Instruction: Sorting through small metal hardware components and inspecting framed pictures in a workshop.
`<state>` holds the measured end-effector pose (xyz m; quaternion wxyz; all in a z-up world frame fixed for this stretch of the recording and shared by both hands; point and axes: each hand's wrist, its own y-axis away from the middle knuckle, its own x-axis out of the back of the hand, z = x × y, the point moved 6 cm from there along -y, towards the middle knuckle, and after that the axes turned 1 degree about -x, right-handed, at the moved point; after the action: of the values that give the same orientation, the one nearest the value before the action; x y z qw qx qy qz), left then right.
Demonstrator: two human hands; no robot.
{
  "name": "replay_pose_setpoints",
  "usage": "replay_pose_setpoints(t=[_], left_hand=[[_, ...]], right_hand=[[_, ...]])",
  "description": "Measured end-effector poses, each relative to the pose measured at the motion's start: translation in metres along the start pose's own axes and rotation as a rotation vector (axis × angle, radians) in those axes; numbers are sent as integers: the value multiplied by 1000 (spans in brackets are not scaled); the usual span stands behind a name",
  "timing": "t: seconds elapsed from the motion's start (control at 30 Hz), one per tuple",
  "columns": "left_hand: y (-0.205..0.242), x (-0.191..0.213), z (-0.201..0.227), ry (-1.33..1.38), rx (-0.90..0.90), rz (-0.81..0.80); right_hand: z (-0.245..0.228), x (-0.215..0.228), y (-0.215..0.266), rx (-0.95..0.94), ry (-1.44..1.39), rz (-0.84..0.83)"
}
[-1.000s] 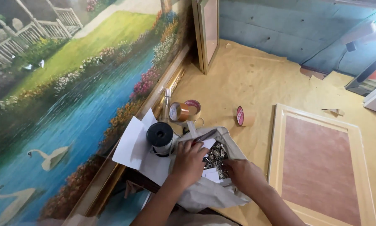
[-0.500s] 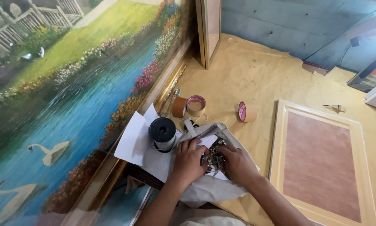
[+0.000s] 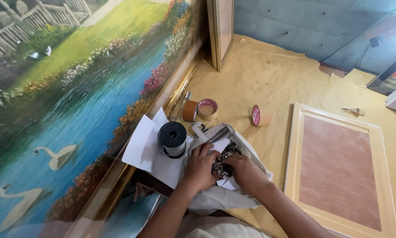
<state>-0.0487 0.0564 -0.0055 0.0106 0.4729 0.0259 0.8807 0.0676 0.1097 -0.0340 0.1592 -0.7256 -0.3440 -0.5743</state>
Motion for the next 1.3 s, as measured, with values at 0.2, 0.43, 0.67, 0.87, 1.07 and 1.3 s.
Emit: replay_pose_setpoints(t=[0.2,0.43,0.67,0.87,1.07,1.3], left_hand=[[-1,-11,-14,75,-3,-29],[-6,-21,-23,57,-51,36],[-7,-20,-23,68,-56,65],[-3,-19,-23,58,-33,69],[-4,-19,-25,45,-18,60],[-4,-20,-27,62,-14,55]], right_hand=[[0,9,20,34,262,-12],[-40,53,17,41,66,21],[-26,11,13,-8,-101,-153],[27,8,17,-310,-239,-145],[36,15,21,-517,-739,-124],[35,4,22,-519,-1188,-36]])
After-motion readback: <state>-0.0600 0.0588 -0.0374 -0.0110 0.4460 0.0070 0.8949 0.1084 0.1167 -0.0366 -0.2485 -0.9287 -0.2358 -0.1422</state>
